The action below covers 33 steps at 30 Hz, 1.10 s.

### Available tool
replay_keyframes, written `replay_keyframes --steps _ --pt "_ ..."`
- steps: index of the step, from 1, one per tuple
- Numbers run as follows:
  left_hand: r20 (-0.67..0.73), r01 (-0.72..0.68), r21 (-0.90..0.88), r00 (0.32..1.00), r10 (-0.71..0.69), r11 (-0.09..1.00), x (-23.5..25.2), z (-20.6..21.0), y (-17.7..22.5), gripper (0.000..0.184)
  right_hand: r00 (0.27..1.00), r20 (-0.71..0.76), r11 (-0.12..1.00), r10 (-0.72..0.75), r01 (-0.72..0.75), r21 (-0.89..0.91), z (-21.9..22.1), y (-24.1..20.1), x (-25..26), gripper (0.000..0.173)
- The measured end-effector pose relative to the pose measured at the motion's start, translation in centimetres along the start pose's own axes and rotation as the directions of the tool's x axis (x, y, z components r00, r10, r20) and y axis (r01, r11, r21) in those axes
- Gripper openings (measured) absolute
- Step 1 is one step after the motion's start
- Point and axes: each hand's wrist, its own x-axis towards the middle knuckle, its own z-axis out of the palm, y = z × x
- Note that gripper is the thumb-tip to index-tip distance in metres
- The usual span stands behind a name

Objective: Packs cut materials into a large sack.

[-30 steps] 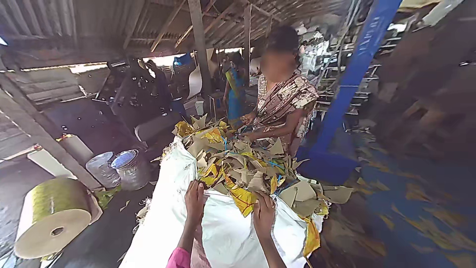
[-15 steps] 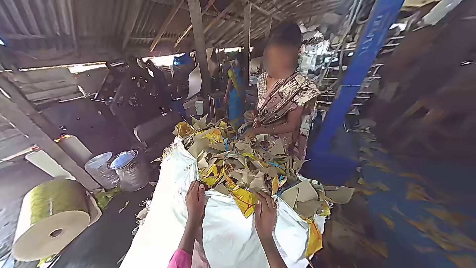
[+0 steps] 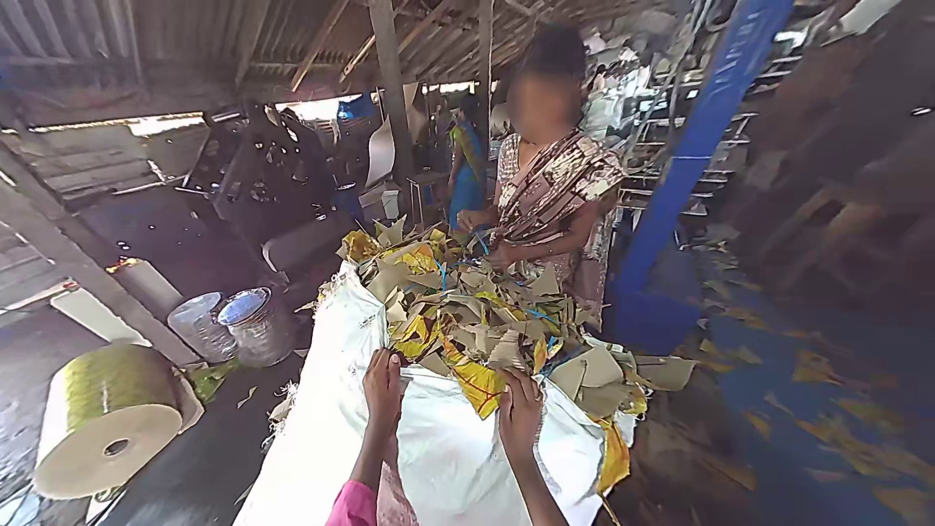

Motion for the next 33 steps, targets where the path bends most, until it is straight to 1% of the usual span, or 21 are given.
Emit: replay_keyframes --steps 7,17,22,27,33 --pt "-0.007 0.000 -0.022 1.000 0.000 1.000 -0.20 -0.18 -0.13 0.044 1.000 -0.006 1.000 -0.006 0.006 -0.002 -0.11 -0.28 -0.03 0.039" --pt "-0.001 0.005 -0.008 1.000 -0.005 1.000 0.02 0.01 -0.03 0.043 1.000 -0.001 1.000 0.009 -0.009 0.000 0.05 -0.11 0.10 0.039" --pt "0.000 -0.009 -0.006 1.000 0.009 1.000 0.01 0.03 -0.34 0.044 1.000 -0.018 1.000 -0.008 0.008 -0.005 0.24 0.01 -0.01 0.041" --pt "0.000 0.005 0.013 1.000 -0.005 1.000 0.15 -0.04 0.27 0.046 1.000 -0.008 1.000 0.008 -0.008 -0.005 0.26 0.08 0.02 0.042" --pt "-0.008 -0.008 0.007 1.000 0.008 1.000 0.15 0.16 -0.11 0.047 1.000 -0.020 1.000 0.008 -0.008 0.007 0.27 0.05 0.05 0.041"
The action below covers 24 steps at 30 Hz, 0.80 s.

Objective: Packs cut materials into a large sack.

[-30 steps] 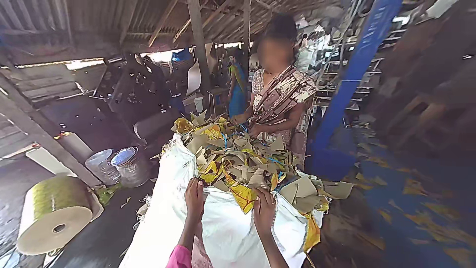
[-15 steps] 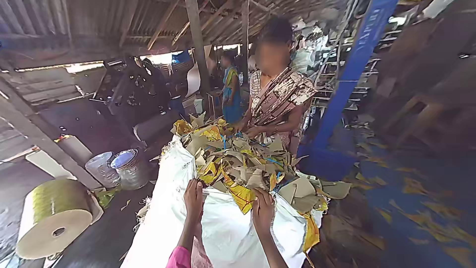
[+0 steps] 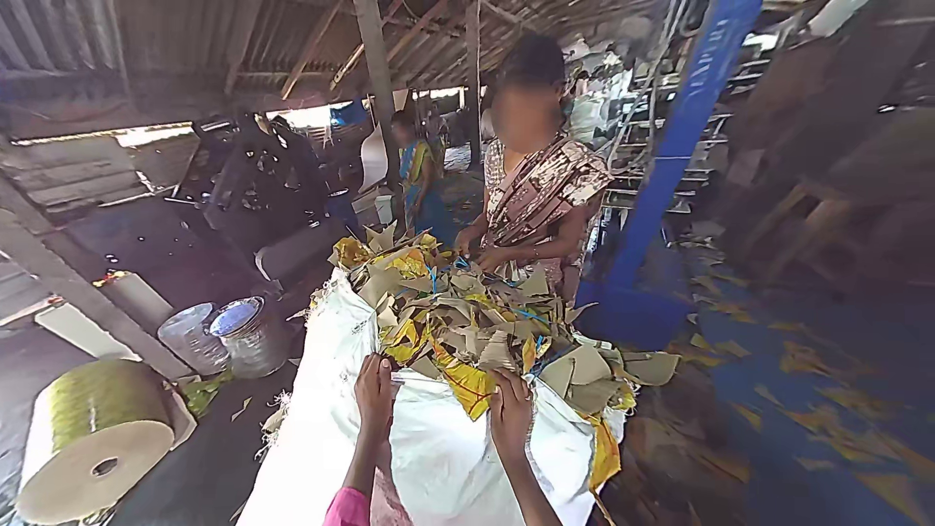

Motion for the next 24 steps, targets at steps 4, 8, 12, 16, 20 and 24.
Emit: replay_keyframes --steps 4,8,12,16,20,24 --pt "0.000 -0.002 -0.005 1.000 0.002 1.000 -0.09 -0.04 0.00 0.047 1.000 -0.008 1.000 -0.016 0.016 -0.006 -0.02 0.05 -0.06 0.041" --pt "0.002 -0.001 -0.004 1.000 0.001 1.000 -0.04 -0.12 0.16 0.046 1.000 -0.013 1.000 -0.017 0.017 0.000 0.01 0.02 0.01 0.040" --pt "0.008 0.012 -0.001 1.000 -0.012 1.000 -0.10 -0.23 0.33 0.045 1.000 -0.010 1.000 -0.011 0.011 -0.003 -0.08 -0.06 0.01 0.040" --pt "0.002 0.018 0.000 1.000 -0.018 1.000 -0.11 -0.24 0.37 0.045 1.000 0.002 1.000 -0.005 0.005 0.004 -0.15 -0.18 0.06 0.041" --pt "0.008 0.038 -0.012 0.999 -0.038 0.999 -0.13 -0.19 0.44 0.043 1.000 -0.001 1.000 -0.009 0.009 -0.001 -0.06 -0.06 -0.02 0.042" --pt "0.009 0.046 -0.024 0.999 -0.045 0.999 -0.12 -0.14 0.33 0.043 1.000 -0.002 1.000 -0.002 0.002 0.009 0.07 0.01 -0.06 0.042"
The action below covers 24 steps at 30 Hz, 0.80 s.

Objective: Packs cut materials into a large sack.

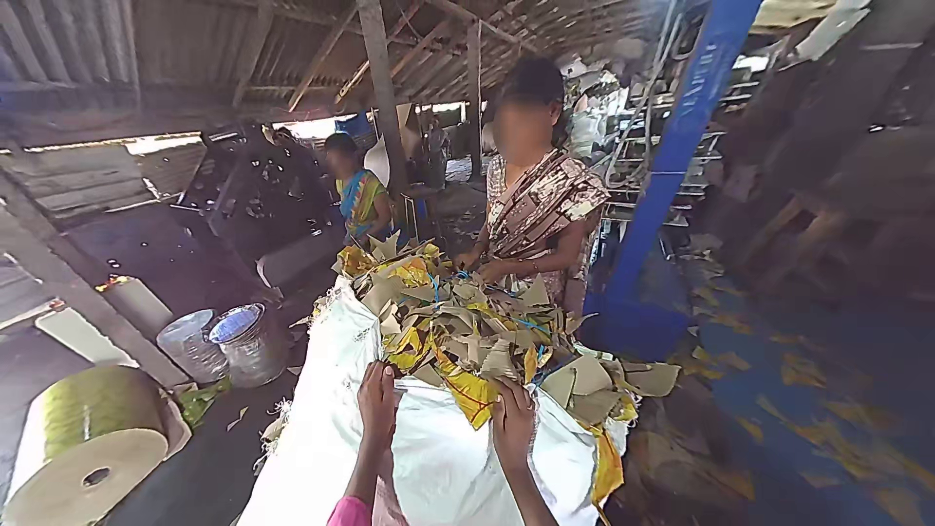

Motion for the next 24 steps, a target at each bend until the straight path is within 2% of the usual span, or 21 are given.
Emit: replay_keyframes --steps 9,24 --pt "-0.008 -0.039 0.009 0.999 0.039 0.999 -0.01 0.09 -0.45 0.046 1.000 -0.009 1.000 -0.017 0.017 -0.007 0.01 0.21 -0.07 0.044" --pt "0.004 -0.016 0.003 1.000 0.016 1.000 -0.03 -0.18 -0.21 0.045 1.000 -0.004 1.000 -0.023 0.023 0.000 -0.14 -0.06 0.03 0.041"
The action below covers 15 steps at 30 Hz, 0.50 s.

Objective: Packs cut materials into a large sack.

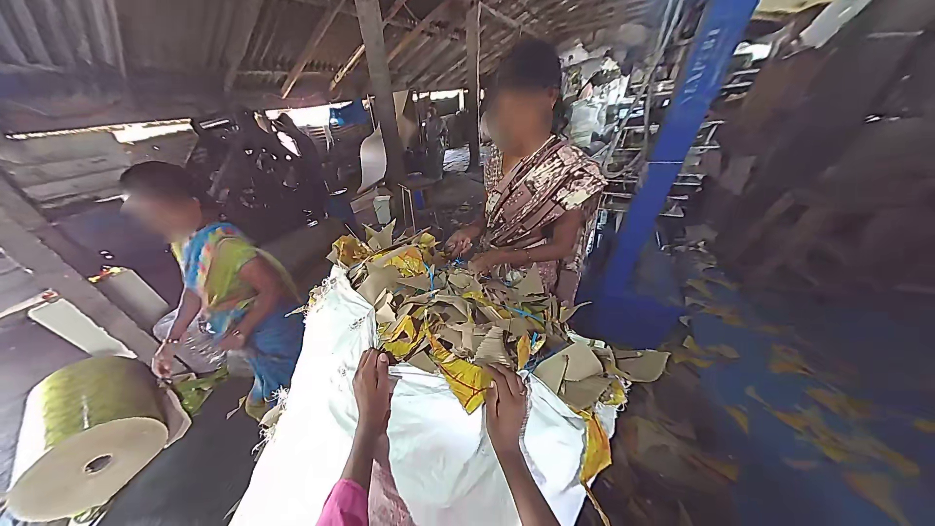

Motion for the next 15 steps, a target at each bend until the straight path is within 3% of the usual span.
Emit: replay_keyframes --steps 8,15 --pt "0.073 0.026 -0.015 0.997 -0.025 1.000 0.6 0.7 0.0 0.044 1.000 0.015 1.000 0.022 -0.022 0.004 0.1 0.9 0.4 0.037" --pt "0.024 0.037 -0.088 0.999 -0.035 0.995 0.1 1.0 -0.4 0.041 1.000 0.014 1.000 0.022 -0.022 -0.006 0.1 1.0 0.3 0.038"
